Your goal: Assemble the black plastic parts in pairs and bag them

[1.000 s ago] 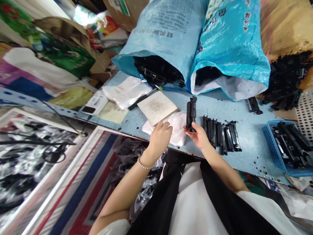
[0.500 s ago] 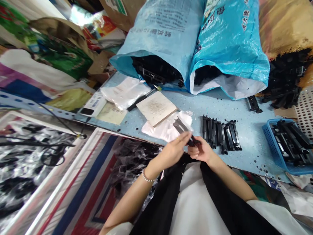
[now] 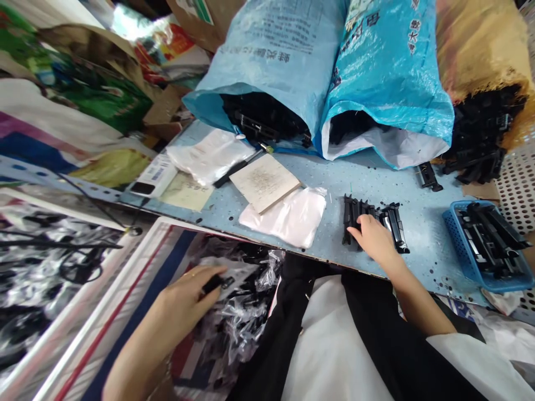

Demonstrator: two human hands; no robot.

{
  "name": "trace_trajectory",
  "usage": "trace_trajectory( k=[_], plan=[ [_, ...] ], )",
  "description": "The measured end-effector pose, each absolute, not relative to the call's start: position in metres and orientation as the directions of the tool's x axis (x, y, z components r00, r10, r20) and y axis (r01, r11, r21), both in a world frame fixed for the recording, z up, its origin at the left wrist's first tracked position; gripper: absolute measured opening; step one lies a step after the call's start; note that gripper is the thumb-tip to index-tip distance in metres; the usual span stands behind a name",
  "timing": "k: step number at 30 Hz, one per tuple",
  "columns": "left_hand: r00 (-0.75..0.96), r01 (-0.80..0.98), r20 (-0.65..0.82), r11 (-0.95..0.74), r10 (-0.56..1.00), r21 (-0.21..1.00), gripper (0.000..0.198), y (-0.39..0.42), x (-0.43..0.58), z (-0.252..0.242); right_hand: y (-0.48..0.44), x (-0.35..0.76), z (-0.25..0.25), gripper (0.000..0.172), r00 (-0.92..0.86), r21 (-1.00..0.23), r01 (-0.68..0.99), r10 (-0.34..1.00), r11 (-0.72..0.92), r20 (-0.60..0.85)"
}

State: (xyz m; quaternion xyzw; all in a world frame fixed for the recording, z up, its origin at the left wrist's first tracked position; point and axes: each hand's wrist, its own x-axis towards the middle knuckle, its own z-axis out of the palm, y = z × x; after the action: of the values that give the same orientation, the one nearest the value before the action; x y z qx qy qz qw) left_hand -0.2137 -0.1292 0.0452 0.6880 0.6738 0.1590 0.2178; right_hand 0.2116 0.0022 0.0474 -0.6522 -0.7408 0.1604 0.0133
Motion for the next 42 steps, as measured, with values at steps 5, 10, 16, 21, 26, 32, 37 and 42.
trace_trajectory(
  k=[5,10,16,21,26,32,37,42],
  plan=[
    [-0.058,0.902,0.037,0.037,0.998,0.43,0.03,-0.083,-0.167,0.008,0.007,0.207,0.037,0.034,-0.086,0.071,0.992,0.962,0.108,-0.261],
    [0.071,0.892,0.138,-0.125,0.988,0.435,0.025,-0.021,-0.04,0.003,0.015,0.195,0.042,0.036,-0.037,0.082,0.994,0.939,0.069,-0.341],
    [0.088,0.752,-0.059,-0.027,0.994,0.659,0.017,0.011,-0.032,-0.008,0.031,0.222,0.03,0.024,-0.073,-0.375,0.923,0.92,-0.083,-0.384],
    [0.005,0.34,-0.293,0.273,0.956,0.9,0.028,0.02,-0.06,-0.012,0.029,0.232,0.012,0.034,-0.098,-0.874,0.189,0.877,-0.447,-0.47],
    [0.06,0.207,-0.382,0.363,0.922,0.909,0.025,0.022,-0.061,-0.011,0.017,0.201,0.011,0.038,-0.276,-0.81,-0.301,0.859,-0.504,-0.432],
    [-0.009,0.274,-0.279,0.271,0.96,0.923,0.024,0.021,-0.054,-0.014,0.022,0.143,0.013,0.032,-0.382,-0.704,-0.555,0.888,-0.443,-0.257],
    [-0.034,0.136,-0.206,0.209,0.978,0.968,0.027,0.021,-0.062,-0.014,0.036,0.129,-0.001,0.025,-0.28,-0.748,-0.534,0.917,-0.394,-0.283],
    [-0.041,0.221,-0.106,0.112,0.994,0.969,0.019,0.015,-0.065,-0.005,0.036,0.13,-0.005,0.021,-0.293,-0.726,-0.576,0.924,-0.377,-0.247]
  ],
)
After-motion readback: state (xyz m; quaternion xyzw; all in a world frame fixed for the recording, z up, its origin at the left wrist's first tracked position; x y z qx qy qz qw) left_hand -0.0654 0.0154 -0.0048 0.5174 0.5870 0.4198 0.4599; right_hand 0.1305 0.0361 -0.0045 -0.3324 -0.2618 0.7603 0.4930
